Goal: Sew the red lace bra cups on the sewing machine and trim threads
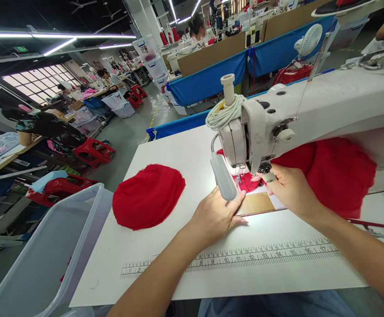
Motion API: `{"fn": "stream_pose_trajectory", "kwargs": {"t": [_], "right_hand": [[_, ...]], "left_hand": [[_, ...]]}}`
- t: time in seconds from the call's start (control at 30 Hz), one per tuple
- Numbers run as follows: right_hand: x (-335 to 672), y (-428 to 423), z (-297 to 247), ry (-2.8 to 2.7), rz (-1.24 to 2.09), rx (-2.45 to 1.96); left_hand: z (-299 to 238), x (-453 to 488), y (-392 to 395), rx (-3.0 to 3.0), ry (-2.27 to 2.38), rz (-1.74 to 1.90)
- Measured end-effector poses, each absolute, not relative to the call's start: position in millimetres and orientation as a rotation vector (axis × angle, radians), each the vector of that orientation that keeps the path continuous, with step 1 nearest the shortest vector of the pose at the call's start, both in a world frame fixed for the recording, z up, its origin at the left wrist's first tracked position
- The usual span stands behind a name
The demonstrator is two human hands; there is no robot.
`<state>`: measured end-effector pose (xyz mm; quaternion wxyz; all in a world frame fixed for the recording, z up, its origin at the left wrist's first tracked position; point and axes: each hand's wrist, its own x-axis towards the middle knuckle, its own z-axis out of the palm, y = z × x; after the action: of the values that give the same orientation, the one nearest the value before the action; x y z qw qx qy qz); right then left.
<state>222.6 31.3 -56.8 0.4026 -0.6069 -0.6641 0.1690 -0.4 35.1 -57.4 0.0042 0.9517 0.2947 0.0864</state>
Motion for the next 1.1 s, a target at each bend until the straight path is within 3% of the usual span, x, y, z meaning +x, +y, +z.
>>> {"fn": "stream_pose_trajectory", "kwargs": {"t": [0.23,0.57,1.1], "right_hand": [[221.2,28.0,-60.8,-1.714,0.437,-1.526],[223.7,10.1,-71.2,-2.196,-0.028,-1.261],[226.8,11.2,-67.0,-2.322,-0.077,-1.114]], "left_hand": [[-58.1,-0.1,33.3,3.038,0.9,0.291],[-48.6,2.3,45.6,2.901,0.955,0.606],[-50.7,4.4,44.1,2.885,0.817,0.412]]}}
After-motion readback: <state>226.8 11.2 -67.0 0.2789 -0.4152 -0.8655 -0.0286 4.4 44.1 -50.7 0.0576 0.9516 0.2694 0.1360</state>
